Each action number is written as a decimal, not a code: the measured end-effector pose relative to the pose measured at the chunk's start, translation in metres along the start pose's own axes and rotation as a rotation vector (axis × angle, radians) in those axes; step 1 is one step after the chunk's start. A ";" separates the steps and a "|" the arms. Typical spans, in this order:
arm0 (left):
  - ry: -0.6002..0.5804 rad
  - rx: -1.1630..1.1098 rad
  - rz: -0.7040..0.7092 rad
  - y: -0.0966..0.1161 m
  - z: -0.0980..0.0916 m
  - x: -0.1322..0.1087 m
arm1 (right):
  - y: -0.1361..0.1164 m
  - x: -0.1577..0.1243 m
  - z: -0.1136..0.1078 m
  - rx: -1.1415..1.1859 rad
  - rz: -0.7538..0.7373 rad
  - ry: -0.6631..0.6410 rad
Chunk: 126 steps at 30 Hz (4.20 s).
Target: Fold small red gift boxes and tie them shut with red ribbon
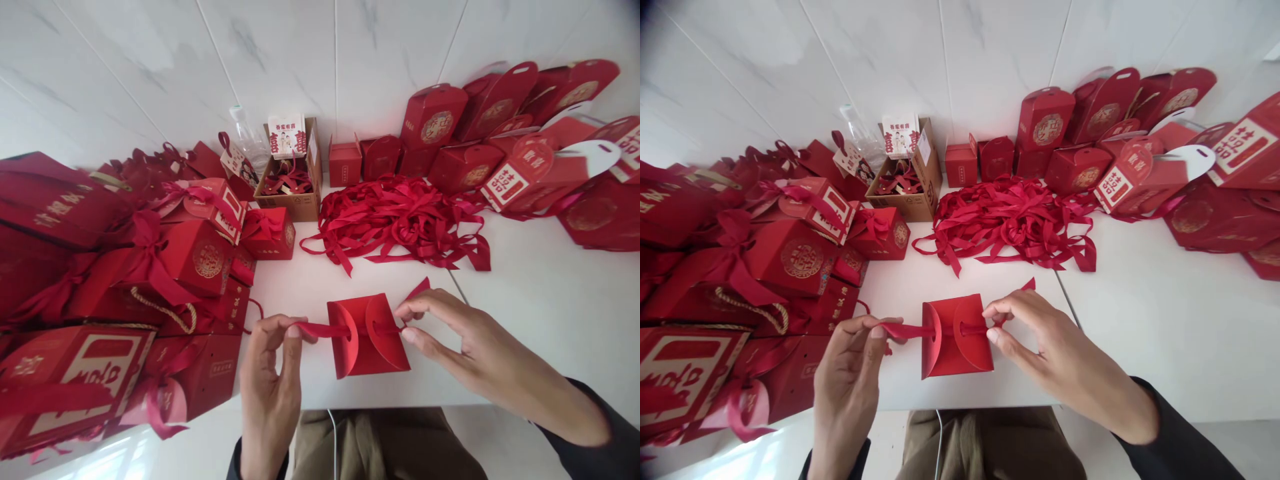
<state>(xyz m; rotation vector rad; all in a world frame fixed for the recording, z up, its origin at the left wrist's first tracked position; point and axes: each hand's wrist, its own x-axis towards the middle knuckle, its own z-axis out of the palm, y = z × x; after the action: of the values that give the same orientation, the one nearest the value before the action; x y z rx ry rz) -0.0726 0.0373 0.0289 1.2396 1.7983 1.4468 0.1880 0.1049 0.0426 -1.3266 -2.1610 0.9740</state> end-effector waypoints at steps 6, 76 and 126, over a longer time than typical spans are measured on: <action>0.134 0.188 -0.023 -0.006 -0.012 0.007 | 0.008 -0.002 0.003 -0.014 0.044 -0.068; -0.511 -0.308 -0.168 0.050 0.029 0.022 | -0.051 0.019 -0.028 0.289 -0.014 -0.046; -0.146 0.046 0.299 0.004 0.021 -0.018 | -0.026 0.014 -0.034 0.021 -0.025 0.104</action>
<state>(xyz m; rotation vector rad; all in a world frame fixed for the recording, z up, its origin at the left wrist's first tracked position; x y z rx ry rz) -0.0453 0.0313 0.0233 1.6491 1.6089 1.4330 0.1883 0.1208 0.0846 -1.3075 -2.0796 0.8951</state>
